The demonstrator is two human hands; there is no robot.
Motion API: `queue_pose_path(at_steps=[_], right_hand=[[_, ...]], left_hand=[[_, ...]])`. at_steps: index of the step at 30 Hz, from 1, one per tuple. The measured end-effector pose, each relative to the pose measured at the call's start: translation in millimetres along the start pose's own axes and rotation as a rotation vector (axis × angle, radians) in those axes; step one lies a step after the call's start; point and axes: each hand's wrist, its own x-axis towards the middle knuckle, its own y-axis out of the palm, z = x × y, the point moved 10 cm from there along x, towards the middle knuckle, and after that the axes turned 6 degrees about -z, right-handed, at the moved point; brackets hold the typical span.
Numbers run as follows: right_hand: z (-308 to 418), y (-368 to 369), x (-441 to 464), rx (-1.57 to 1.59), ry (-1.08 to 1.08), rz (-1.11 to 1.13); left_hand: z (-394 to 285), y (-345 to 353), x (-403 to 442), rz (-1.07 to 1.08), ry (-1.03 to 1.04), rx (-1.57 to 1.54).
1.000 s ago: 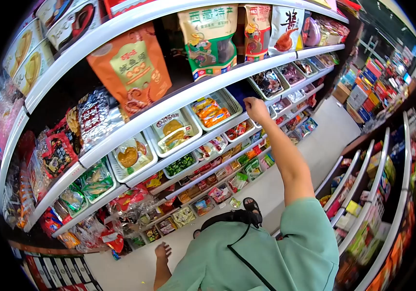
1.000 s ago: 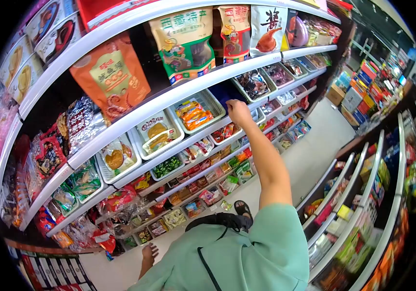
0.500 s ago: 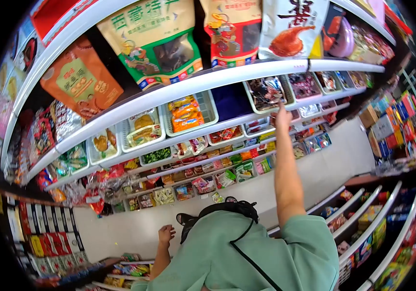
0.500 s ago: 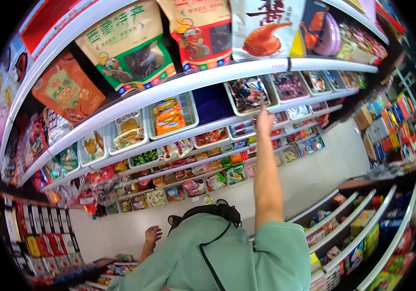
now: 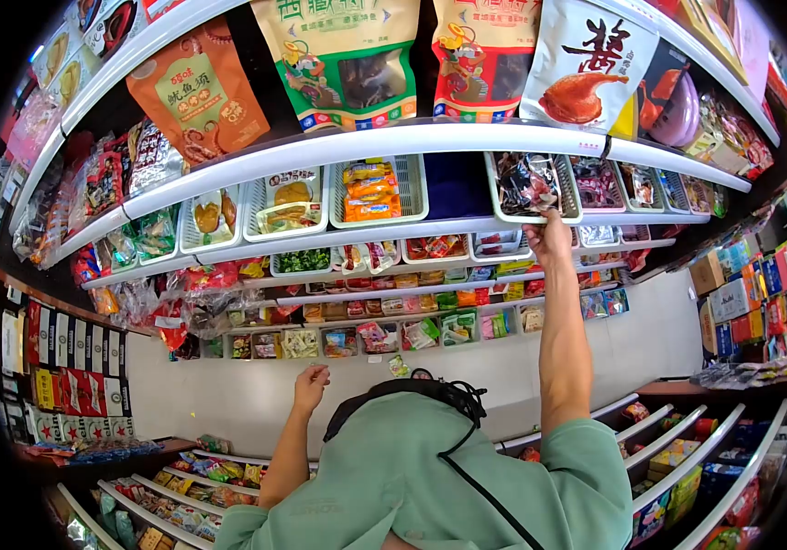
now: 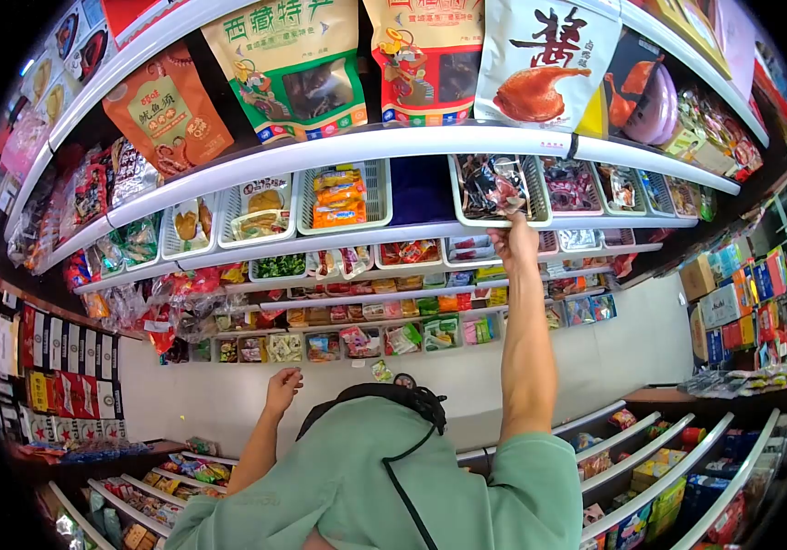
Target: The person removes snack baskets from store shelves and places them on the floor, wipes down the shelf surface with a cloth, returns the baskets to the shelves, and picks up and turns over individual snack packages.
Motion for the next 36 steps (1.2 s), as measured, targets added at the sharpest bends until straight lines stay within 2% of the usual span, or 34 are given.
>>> queue_pose_path(at_steps=[5,9,13,14,17,19,21,22,25,26,27,29,32,33,36], right_hand=[[-24,-49,-50,-0.038,-0.067,0.013],[-36,-88,-136,-0.037,-0.058,-0.035],[-69,-129,-182,-0.05,0.032,0.001],[-79,-135,-188,-0.076,0.073,0.036],[-117,-127,-192,-0.054,0.119,0.071],[-129,-120,-196,-0.168,0.151,0.138],[-132,-115,-201,-0.223,0.15,0.184],[-143,-113,-201,-0.243,0.216,0.216],[-174,-96,-196,-0.304,0.299,0.369],[-180,-88,-194,-0.367,0.316,0.417],[-186,-79,-193,-0.429,0.332,0.469],[-194,-68,-187,-0.559,0.331,0.499],[-203,-47,-175,-0.771,0.245,0.696],[-214,-43,-171,-0.831,0.258,0.764],[-237,-28,-171,-0.873,0.289,1.002]], left_hand=[[16,4,-14,0.05,-0.035,-0.024],[26,10,-15,0.114,-0.01,0.024],[25,42,-17,0.22,0.118,0.077],[18,62,-15,0.278,0.187,0.087],[-59,108,-49,0.458,0.205,0.063],[-88,137,-57,0.531,0.351,-0.021],[-118,148,-72,0.564,0.384,-0.087],[-139,150,-84,0.597,0.42,-0.151],[-160,157,-104,0.556,0.394,-0.122],[-153,164,-106,0.588,0.263,-0.145],[-150,162,-112,0.54,0.107,-0.181],[-129,160,-109,0.376,-0.07,-0.303],[-104,153,-101,0.172,0.064,-0.224],[-101,152,-108,0.122,-0.033,-0.368],[-68,154,-119,-0.102,-0.191,-0.52]])
